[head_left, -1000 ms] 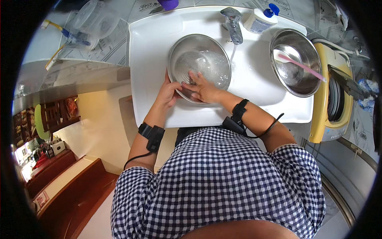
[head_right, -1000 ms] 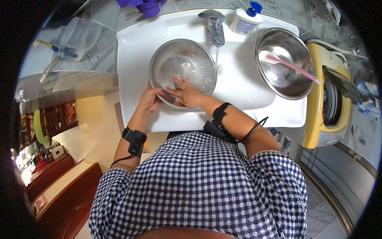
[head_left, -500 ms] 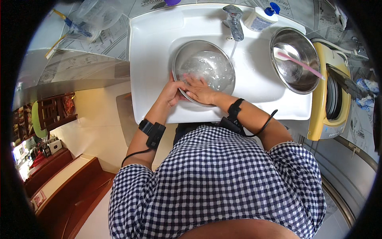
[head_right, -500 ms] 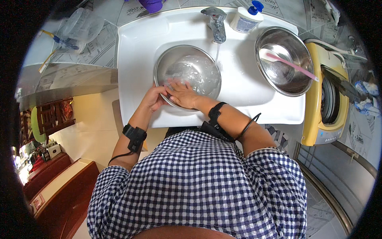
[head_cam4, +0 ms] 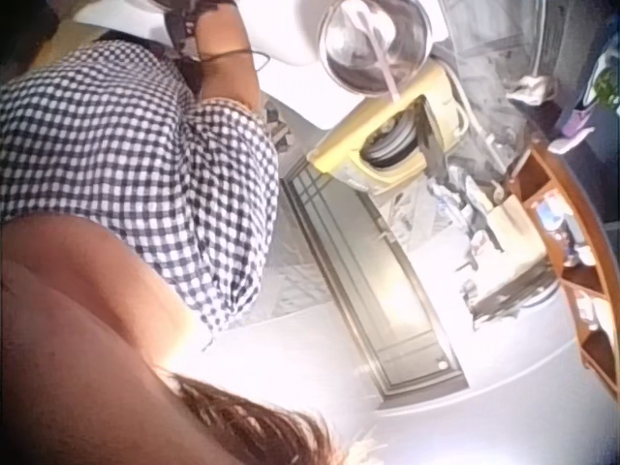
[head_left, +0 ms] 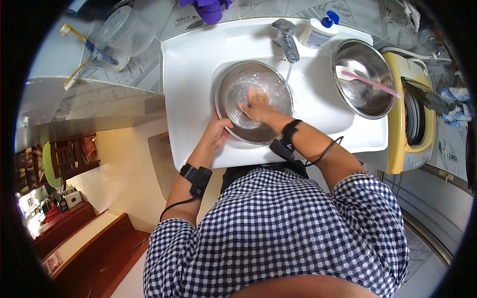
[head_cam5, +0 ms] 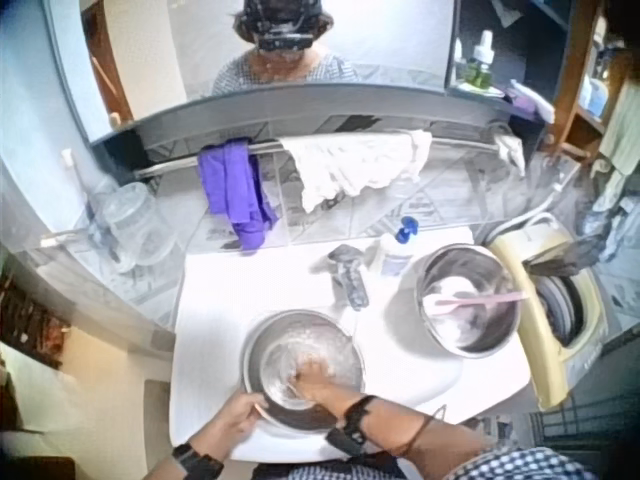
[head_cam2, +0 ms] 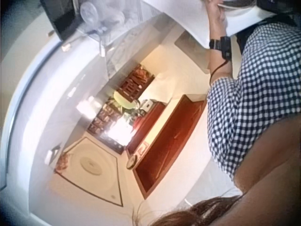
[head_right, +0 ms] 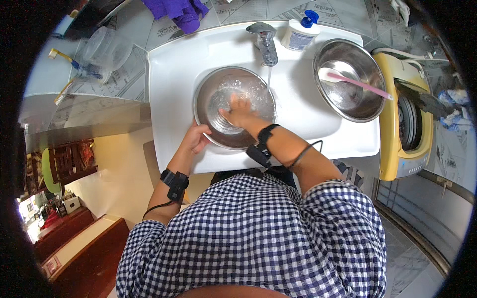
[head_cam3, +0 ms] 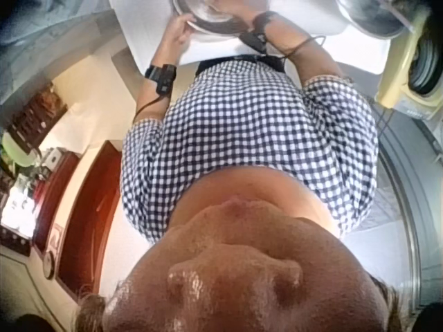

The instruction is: The person washes a metal bowl and a spatula in a sink, scrubbing them with their hands and rinsing them with water from a faucet.

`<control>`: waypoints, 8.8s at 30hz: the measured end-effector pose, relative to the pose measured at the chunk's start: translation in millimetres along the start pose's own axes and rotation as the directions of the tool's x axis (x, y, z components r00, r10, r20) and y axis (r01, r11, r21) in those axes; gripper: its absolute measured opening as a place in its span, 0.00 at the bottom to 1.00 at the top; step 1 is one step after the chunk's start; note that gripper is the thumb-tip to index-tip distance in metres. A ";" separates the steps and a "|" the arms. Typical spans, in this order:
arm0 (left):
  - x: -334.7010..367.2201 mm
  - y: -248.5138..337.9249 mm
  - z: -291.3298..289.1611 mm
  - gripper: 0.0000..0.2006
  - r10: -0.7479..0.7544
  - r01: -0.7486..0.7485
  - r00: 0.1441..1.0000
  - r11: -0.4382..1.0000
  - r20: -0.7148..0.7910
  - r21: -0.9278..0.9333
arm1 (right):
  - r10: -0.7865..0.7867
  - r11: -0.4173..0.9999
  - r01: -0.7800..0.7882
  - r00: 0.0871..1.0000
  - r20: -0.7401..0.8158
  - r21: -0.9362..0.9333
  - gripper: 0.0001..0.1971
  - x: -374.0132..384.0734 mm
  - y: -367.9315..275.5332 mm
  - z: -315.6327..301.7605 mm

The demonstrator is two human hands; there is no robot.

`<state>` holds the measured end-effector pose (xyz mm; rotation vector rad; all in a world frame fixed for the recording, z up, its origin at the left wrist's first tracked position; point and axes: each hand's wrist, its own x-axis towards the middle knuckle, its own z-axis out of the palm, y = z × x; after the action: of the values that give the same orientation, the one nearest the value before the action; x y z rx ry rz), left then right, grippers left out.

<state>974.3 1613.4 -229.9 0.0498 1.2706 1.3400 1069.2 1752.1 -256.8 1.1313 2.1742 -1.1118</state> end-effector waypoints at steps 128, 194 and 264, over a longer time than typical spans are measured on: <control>36.6 48.0 98.5 0.29 0.745 -0.667 0.661 0.639 -0.092 0.382 | -0.452 0.732 0.246 0.873 0.184 0.635 0.33 -40.3 48.0 16.9; -35.3 22.1 68.2 0.46 0.312 -0.228 0.950 0.754 -0.031 0.616 | -0.515 0.488 0.573 0.798 0.313 -0.658 0.31 -14.2 117.8 -21.3; 151.3 24.2 94.5 0.15 0.069 -0.066 0.995 0.997 0.075 -0.043 | 0.016 0.324 0.457 0.873 -0.487 0.829 0.11 -111.0 90.7 -101.1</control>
<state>981.7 1788.0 -272.7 0.1150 1.1857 1.4084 1204.5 1813.9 -163.8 1.6274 1.9116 -2.7223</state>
